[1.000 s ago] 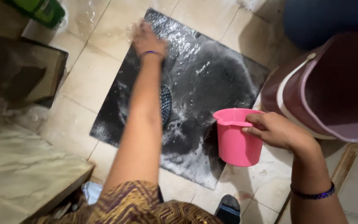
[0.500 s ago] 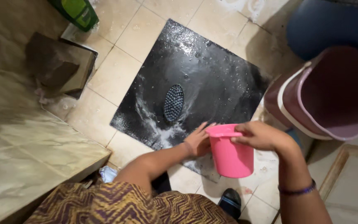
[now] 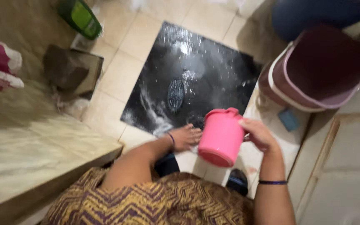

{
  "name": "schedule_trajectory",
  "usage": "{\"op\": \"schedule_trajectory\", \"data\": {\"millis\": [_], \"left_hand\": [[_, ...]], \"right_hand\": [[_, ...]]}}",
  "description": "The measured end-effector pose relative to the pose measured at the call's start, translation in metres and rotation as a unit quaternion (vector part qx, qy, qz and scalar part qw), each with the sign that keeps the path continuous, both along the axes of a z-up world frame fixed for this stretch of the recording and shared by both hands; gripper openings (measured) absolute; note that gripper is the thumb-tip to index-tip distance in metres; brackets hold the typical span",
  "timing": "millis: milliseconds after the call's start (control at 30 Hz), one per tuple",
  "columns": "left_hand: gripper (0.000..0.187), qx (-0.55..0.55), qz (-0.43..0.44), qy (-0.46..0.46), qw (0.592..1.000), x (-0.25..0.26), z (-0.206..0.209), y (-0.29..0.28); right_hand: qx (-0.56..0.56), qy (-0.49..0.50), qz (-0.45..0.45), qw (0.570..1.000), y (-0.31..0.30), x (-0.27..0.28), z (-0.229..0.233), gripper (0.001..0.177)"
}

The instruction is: The person scrubs a dark rectangular mat on a tiled floor using a handheld brush and soapy water. They repeatedly apply the brush across the surface, pour water from a pink pitcher and a larger bucket to rinse it, and wipe the mat with their hands.

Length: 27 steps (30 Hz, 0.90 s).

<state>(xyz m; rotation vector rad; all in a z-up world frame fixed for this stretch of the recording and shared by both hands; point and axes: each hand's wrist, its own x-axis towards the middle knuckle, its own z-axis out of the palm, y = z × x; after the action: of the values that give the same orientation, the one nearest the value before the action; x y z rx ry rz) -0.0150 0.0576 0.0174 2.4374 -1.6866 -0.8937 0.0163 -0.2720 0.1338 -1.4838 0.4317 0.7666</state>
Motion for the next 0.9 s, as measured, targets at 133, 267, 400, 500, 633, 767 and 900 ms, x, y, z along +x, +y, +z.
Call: {"op": "schedule_trajectory", "data": {"millis": [133,267,400,500,633,767,900], "left_hand": [[0.074,0.129,0.034,-0.02,0.991,0.014,-0.006,0.132],[0.074,0.207,0.204,0.014,0.957,0.013,-0.024,0.213],[0.095,0.103,0.548,-0.136,0.819,-0.041,-0.044,0.138],[0.116,0.173,0.75,-0.052,0.636,-0.044,-0.029,0.003],[0.092,0.262,0.54,-0.36,0.714,-0.114,0.001,-0.167],[0.101,0.025,0.503,0.002,0.864,-0.134,-0.01,-0.236],[0.094,-0.1,0.479,0.013,0.872,-0.117,-0.04,-0.189]], "right_hand": [[-0.044,-0.039,-0.07,0.996,-0.069,-0.013,0.014,0.035],[-0.049,-0.055,-0.113,0.991,-0.106,-0.026,0.007,0.035],[-0.002,-0.078,-0.128,0.989,-0.101,-0.029,-0.003,0.033],[-0.016,-0.075,-0.128,0.989,-0.092,-0.027,-0.002,0.031],[-0.013,-0.092,-0.083,0.992,-0.084,-0.025,0.008,0.031],[-0.038,-0.098,-0.097,0.99,-0.091,-0.02,0.023,0.03],[-0.042,-0.112,-0.109,0.987,-0.103,-0.03,0.027,0.026]]}}
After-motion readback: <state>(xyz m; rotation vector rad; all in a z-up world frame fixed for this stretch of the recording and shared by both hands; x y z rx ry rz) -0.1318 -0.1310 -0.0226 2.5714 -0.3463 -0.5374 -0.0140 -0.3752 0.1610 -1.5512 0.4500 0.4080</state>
